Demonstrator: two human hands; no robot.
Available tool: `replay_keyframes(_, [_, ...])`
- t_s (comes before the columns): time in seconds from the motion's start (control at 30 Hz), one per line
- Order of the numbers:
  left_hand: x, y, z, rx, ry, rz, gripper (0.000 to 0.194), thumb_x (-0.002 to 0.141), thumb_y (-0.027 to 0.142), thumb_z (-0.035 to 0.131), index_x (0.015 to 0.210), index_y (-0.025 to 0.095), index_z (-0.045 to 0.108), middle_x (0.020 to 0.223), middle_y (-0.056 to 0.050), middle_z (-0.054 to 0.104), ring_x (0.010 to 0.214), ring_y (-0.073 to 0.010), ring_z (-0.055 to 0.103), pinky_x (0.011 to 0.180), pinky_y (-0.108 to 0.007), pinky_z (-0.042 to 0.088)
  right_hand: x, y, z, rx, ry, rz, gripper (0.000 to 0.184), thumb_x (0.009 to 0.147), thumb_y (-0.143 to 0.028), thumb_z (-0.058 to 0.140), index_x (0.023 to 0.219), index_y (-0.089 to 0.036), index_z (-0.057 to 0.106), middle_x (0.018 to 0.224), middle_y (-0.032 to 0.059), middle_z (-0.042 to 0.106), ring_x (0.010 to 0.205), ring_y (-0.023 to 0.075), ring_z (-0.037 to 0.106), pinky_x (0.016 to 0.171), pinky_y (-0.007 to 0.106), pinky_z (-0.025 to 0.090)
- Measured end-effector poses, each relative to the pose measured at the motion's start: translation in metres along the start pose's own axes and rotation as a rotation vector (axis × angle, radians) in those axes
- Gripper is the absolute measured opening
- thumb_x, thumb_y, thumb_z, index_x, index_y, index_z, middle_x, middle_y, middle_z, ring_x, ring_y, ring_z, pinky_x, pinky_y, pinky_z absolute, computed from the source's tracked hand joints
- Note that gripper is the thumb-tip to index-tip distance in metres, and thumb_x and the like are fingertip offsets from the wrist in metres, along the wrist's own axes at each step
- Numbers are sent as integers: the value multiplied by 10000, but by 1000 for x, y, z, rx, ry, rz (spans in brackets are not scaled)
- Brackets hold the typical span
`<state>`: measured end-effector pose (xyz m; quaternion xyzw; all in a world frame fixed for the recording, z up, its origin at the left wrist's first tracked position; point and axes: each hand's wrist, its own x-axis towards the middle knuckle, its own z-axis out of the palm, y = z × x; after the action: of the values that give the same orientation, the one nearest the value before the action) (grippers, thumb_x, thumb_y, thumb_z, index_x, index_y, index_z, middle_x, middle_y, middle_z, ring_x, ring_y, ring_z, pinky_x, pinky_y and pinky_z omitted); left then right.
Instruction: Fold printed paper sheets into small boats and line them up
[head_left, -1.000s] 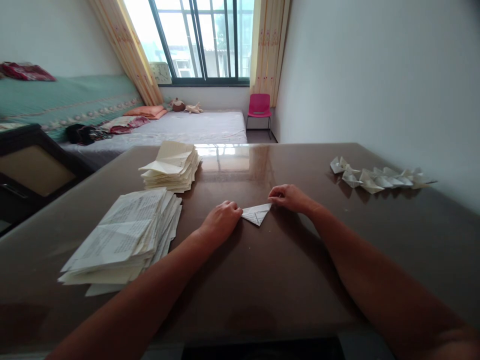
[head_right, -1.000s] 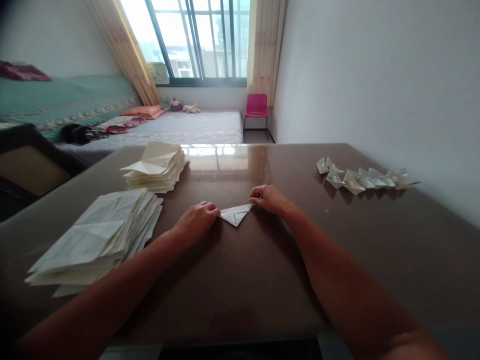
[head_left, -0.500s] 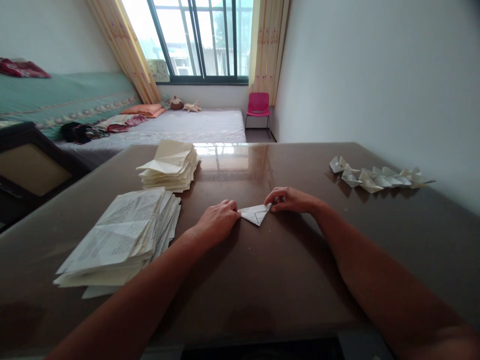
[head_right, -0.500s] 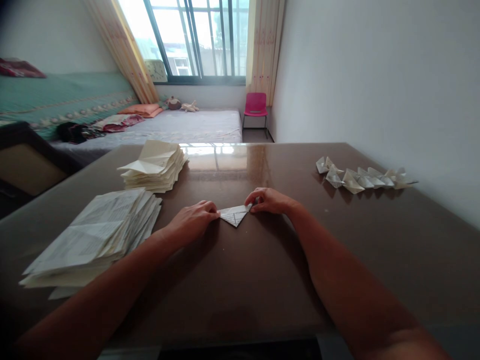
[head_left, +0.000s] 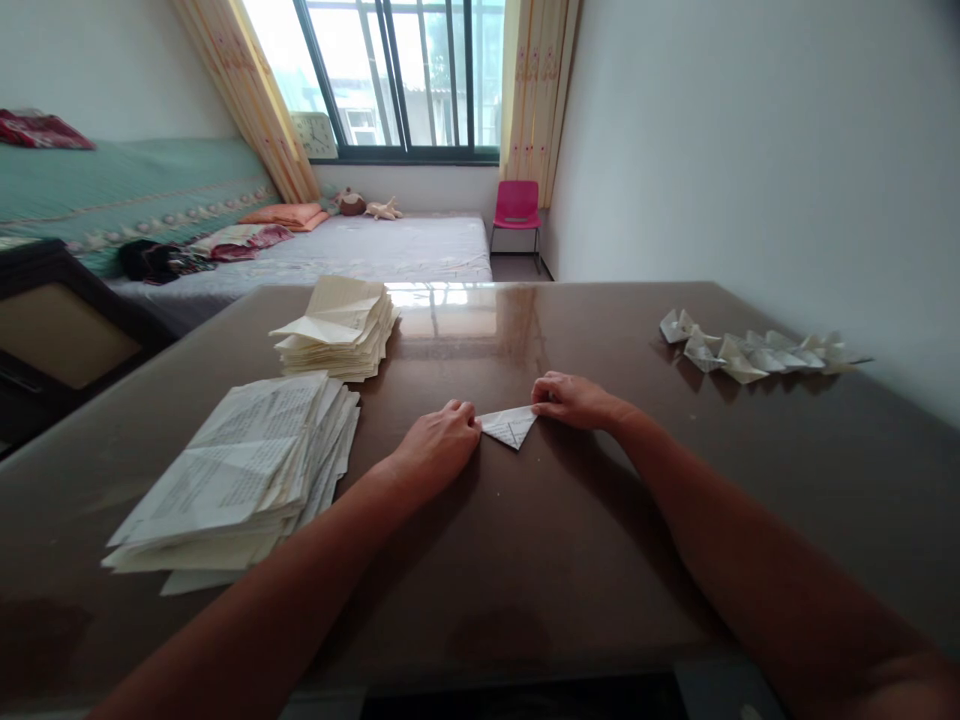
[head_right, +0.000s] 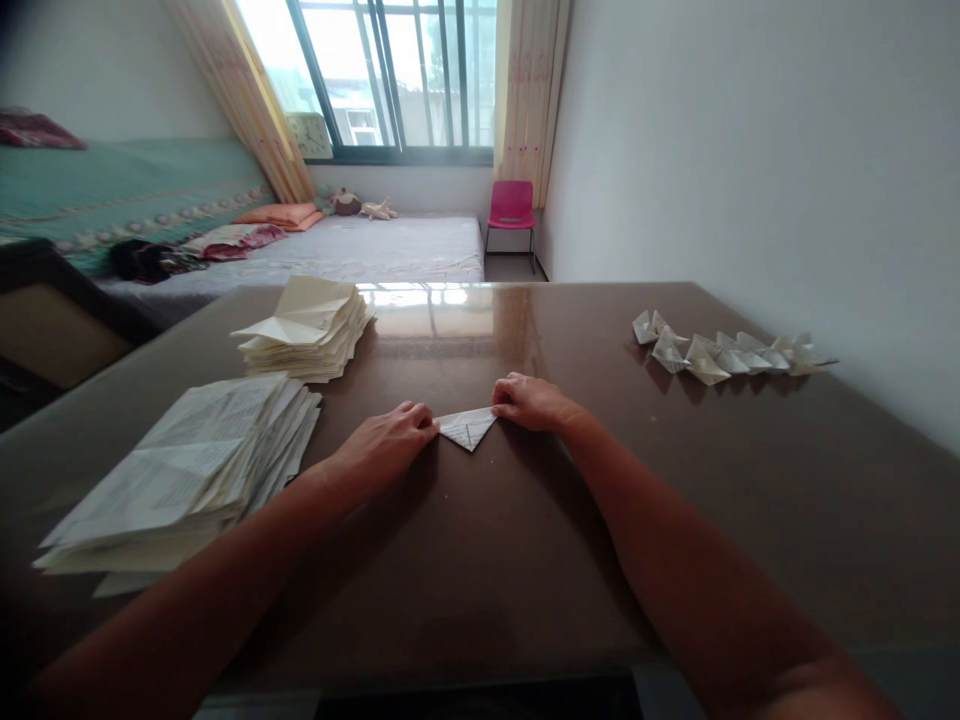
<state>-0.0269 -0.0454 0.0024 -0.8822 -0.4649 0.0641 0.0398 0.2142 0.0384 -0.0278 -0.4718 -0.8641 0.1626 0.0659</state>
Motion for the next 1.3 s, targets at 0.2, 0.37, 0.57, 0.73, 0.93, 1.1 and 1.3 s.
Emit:
replay_keyframes(0.2, [-2,-4,-4,-25,-27,20,330,950,201,333,1102,188,625,1087,-109,579,1024,-237,538,722,-311,490,1,4,0,75,27,34,180,802,-384,632,850,-211,633,888,26,658,765,148,577,641,231,388])
replay_keyframes(0.37, [-5,-5,-6,-41,-36,47,315,922,173,365,1123,186,607,1110,-114,563,1038,-228,527,758,-306,483,2,8,0,95,35,19,143,823,-350,598,860,-218,640,877,18,662,756,140,573,652,230,389])
replay_keyframes(0.57, [-7,-12,-2,-63,15,87,347,891,177,434,1200,257,570,1083,-81,572,1005,-215,522,731,-283,450,4,9,2,158,28,41,305,724,-496,690,844,-219,643,860,16,661,736,149,568,617,237,388])
replay_keyframes(0.73, [-9,-19,-1,-108,5,81,354,859,177,473,1171,297,588,1153,-41,576,1040,-206,524,725,-270,431,4,12,1,222,39,58,170,773,-370,651,826,-209,656,822,8,662,704,133,562,622,232,391])
replay_keyframes(0.93, [-13,-23,-4,-161,-29,67,369,872,192,451,1176,347,592,1219,10,577,1102,-183,528,713,-238,423,1,10,-1,186,37,20,207,765,-399,661,858,-214,657,852,18,661,726,142,560,615,233,379])
replay_keyframes(1.1, [-10,-22,0,-141,21,44,343,879,217,452,1148,348,620,1169,-7,607,1047,-193,545,681,-253,426,0,11,-2,248,25,25,157,791,-336,629,862,-199,662,848,12,663,723,131,560,628,222,392])
replay_keyframes(1.3, [-3,-24,6,-138,92,-61,318,866,217,431,1006,314,700,1074,-5,666,971,-197,594,694,-273,432,3,3,6,213,190,-29,232,867,-376,551,936,-201,686,876,38,676,783,153,570,719,255,415])
